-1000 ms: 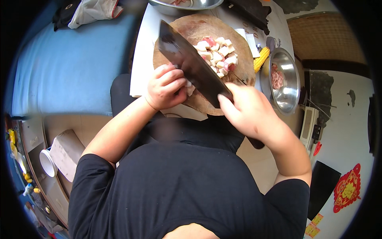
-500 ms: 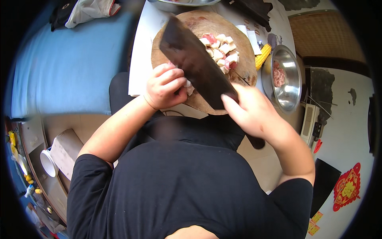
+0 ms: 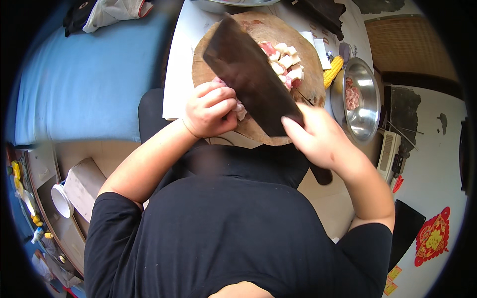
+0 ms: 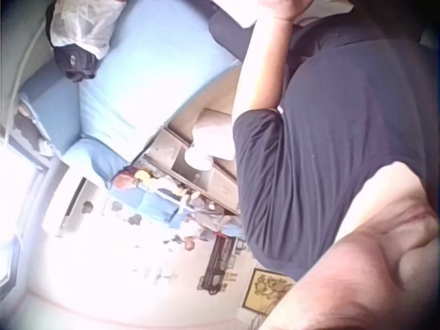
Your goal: The person places a bowl of pork belly and a metal bowl on a table, then uses a cleaver to slice the pork belly into small cubes on a wooden cutting board. The sliced pieces remain on the board throughout the clip.
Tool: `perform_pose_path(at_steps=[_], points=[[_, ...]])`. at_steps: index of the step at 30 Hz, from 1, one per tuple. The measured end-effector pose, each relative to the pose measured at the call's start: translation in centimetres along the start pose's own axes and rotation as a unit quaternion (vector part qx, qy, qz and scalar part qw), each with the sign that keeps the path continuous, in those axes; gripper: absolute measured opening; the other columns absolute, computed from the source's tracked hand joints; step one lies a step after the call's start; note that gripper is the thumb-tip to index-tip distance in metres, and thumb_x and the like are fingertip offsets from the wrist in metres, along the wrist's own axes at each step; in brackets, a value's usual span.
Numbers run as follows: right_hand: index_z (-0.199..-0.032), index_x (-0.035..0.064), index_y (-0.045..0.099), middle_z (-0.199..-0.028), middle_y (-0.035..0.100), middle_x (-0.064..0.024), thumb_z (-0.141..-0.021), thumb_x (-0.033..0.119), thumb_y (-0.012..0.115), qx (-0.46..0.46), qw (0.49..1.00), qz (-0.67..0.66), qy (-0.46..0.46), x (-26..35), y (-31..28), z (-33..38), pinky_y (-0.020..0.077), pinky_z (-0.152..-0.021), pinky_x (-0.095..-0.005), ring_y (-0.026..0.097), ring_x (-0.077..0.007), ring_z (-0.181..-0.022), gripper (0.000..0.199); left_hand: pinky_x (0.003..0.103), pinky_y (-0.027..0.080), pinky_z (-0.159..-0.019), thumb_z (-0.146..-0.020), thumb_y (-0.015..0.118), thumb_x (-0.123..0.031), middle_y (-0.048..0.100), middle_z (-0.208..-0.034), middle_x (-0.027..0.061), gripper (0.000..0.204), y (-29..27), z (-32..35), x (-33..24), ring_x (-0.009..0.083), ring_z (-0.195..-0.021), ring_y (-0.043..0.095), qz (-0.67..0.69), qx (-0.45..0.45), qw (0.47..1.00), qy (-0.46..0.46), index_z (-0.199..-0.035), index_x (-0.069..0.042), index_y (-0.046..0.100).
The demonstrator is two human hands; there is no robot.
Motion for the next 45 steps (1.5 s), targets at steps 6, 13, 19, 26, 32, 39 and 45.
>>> perform_pose_path(at_steps=[6,13,19,26,32,39,45], points=[[-0.100,-0.0024,0.056,-0.081,0.063,-0.0195,-0.088,0.023,0.050,-0.056,0.996,0.028,-0.070,1.1,0.6,-3.9,0.0465,-0.071,-0.0381,0.059,-0.0311,-0.073,0.028,0.032,0.052,-0.074,-0.054,0.064,-0.004,0.061,-0.081,0.0025,0.019,0.0,0.0,-0.1,0.0206,-0.073,0.059,-0.007,0.014,1.000,-0.001,-0.072,-0.009,0.059],[-0.098,0.0031,0.058,-0.087,0.064,-0.0213,-0.088,0.030,0.048,0.040,0.996,0.008,0.076,-1.4,0.0,1.7,0.0472,-0.076,-0.0434,0.061,-0.0391,-0.084,0.030,0.031,0.051,-0.074,-0.055,0.063,-0.004,0.061,-0.079,0.0025,0.015,0.2,0.2,-0.1,0.0203,-0.073,0.059,-0.007,0.003,1.000,0.002,-0.067,-0.009,0.057],[-0.103,-0.0023,0.056,-0.086,0.062,-0.0253,-0.088,0.027,0.047,-0.079,0.991,0.085,-0.067,1.8,1.6,-4.0,0.0474,-0.076,-0.0454,0.059,-0.0410,-0.083,0.034,0.031,0.052,-0.072,-0.054,0.063,-0.004,0.061,-0.078,0.0025,0.016,0.2,-0.2,-0.3,0.0206,-0.072,0.059,0.000,0.013,1.000,0.009,-0.068,-0.009,0.056],[-0.100,0.0007,0.056,-0.086,0.063,-0.0243,-0.089,0.028,0.047,0.010,0.998,0.062,0.002,0.2,0.8,-0.6,0.0479,-0.075,-0.0468,0.060,-0.0409,-0.084,0.031,0.030,0.051,-0.070,-0.054,0.064,-0.005,0.060,-0.077,0.0032,0.017,0.2,0.1,0.0,0.0208,-0.072,0.060,-0.005,0.003,1.000,0.005,-0.067,-0.009,0.054],[-0.101,-0.0004,0.057,-0.087,0.063,-0.0241,-0.089,0.028,0.047,-0.033,0.997,0.064,0.004,0.5,1.9,-1.5,0.0474,-0.078,-0.0472,0.060,-0.0415,-0.086,0.032,0.032,0.051,-0.067,-0.053,0.064,-0.006,0.060,-0.076,0.0037,0.016,0.3,0.1,0.0,0.0219,-0.070,0.059,0.009,-0.002,1.000,0.009,-0.065,-0.008,0.054],[-0.096,-0.0011,0.057,-0.084,0.063,-0.0236,-0.088,0.027,0.048,-0.079,0.992,0.087,-0.044,1.4,2.0,-3.6,0.0483,-0.075,-0.0472,0.061,-0.0412,-0.082,0.031,0.032,0.051,-0.067,-0.050,0.062,-0.006,0.060,-0.076,0.0050,0.021,0.3,0.1,0.3,0.0241,-0.071,0.058,0.017,-0.005,1.000,0.007,-0.069,-0.007,0.054],[-0.093,0.0008,0.057,-0.081,0.063,-0.0222,-0.088,0.027,0.048,0.018,0.997,0.069,0.038,-0.3,1.3,0.8,0.0478,-0.074,-0.0481,0.061,-0.0416,-0.080,0.028,0.033,0.047,-0.066,-0.049,0.062,-0.006,0.058,-0.075,0.0048,0.021,0.3,0.5,0.2,0.0239,-0.070,0.056,0.005,-0.016,1.000,0.006,-0.068,-0.008,0.052]])
Point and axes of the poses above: each hand's wrist, its own z-axis away from the middle knuckle, its own y-axis out of the palm, x = y × z, the point moved 2 cm from there along -z, towards the middle knuckle
